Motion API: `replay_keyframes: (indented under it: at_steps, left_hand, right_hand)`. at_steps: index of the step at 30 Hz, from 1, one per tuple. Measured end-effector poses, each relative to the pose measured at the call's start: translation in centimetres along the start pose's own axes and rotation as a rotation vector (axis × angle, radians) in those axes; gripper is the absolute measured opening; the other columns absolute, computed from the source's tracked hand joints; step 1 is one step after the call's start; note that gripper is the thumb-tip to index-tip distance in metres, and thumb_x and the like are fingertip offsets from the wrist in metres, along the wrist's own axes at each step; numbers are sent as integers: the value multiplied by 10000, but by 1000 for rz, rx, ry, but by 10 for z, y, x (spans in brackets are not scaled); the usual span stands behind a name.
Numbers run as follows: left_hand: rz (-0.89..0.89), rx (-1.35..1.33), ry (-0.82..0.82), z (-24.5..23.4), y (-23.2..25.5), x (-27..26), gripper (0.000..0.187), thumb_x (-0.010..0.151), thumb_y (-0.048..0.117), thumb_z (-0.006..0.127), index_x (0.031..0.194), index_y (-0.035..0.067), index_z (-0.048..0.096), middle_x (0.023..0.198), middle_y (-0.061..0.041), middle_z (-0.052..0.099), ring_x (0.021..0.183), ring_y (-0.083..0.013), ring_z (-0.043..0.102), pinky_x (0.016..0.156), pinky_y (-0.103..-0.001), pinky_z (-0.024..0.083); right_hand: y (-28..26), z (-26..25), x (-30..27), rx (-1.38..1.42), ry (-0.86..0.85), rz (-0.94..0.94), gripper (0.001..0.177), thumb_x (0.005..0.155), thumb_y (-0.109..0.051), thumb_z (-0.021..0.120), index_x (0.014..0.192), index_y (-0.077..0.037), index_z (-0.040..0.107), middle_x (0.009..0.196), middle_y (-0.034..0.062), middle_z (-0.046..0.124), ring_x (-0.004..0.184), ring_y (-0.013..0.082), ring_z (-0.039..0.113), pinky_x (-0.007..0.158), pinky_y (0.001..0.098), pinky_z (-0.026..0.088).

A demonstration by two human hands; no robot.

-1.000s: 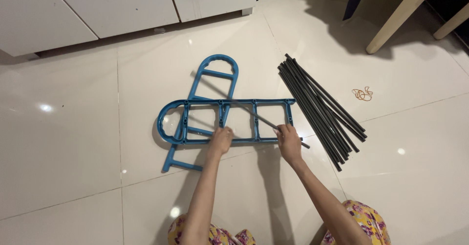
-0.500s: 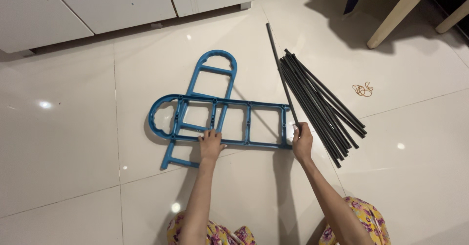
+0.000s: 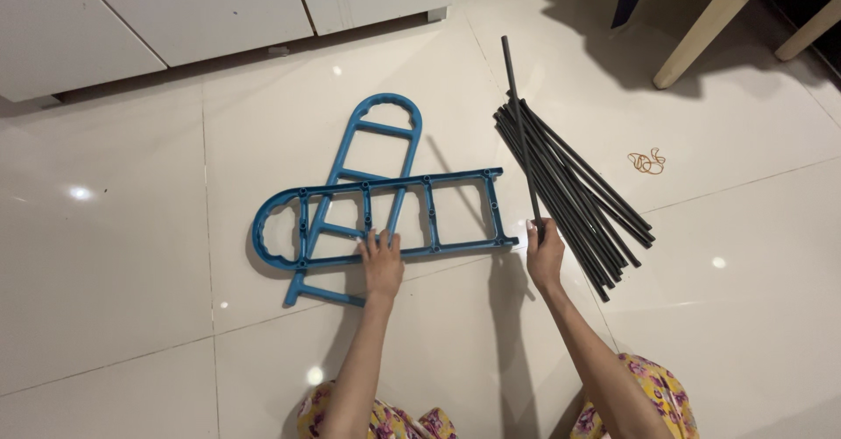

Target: The person assembles a blue plastic rack by inserting black metal rods into the frame slots. They align the two side frames, insert multiple rods one by one, and then lift the assembled structure to check the fit.

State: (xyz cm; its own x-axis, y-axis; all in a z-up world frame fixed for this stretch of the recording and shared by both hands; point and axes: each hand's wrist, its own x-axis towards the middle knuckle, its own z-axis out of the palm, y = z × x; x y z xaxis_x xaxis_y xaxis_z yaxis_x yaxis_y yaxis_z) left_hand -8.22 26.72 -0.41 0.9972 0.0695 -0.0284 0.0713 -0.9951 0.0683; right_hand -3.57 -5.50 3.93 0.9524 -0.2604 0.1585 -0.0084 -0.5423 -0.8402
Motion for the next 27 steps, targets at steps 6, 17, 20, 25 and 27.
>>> replay_keyframes:
  at_steps: [6,17,20,25,27]
  left_hand:
    - [300,163,124,28,43,19,762,881,-3,561,1517,381,392,1562,-6,384,1430,-226,328,1185,-562,238]
    - [223,-225,-79,60,71,6,395,938,93,602,1323,179,580,1530,-58,478,1489,-274,354,1177,-582,326]
    - [199,-254,-81,53,71,2,355,910,182,672,1255,160,593,1496,-57,491,1477,-272,360,1168,-599,330]
    - [163,-187,-101,46,73,7,357,927,346,713,1230,186,614,1407,-61,532,1454,-257,389,1130,-637,368]
    - [135,-155,-111,46,72,10,361,915,380,720,1214,197,634,1378,-63,545,1448,-254,395,1119,-651,374]
  right_hand:
    - [5,-2,-2,-20,22,-20,256,1047,-225,582,1054,27,629,708,144,632,597,198,571,580,382,443]
    - [12,0,1,162,115,-284,313,1206,-255,384,1007,-29,471,857,70,485,765,174,475,692,367,434]
    - [7,-1,3,202,-8,-13,336,1133,-327,366,971,-40,428,672,38,514,588,132,499,560,346,425]
    - [11,3,-1,181,-18,99,361,1130,-353,371,983,-46,492,640,7,448,542,88,389,498,324,338]
    - [22,3,-2,301,-64,135,404,1172,-346,318,983,-64,536,650,8,374,550,98,325,503,318,285]
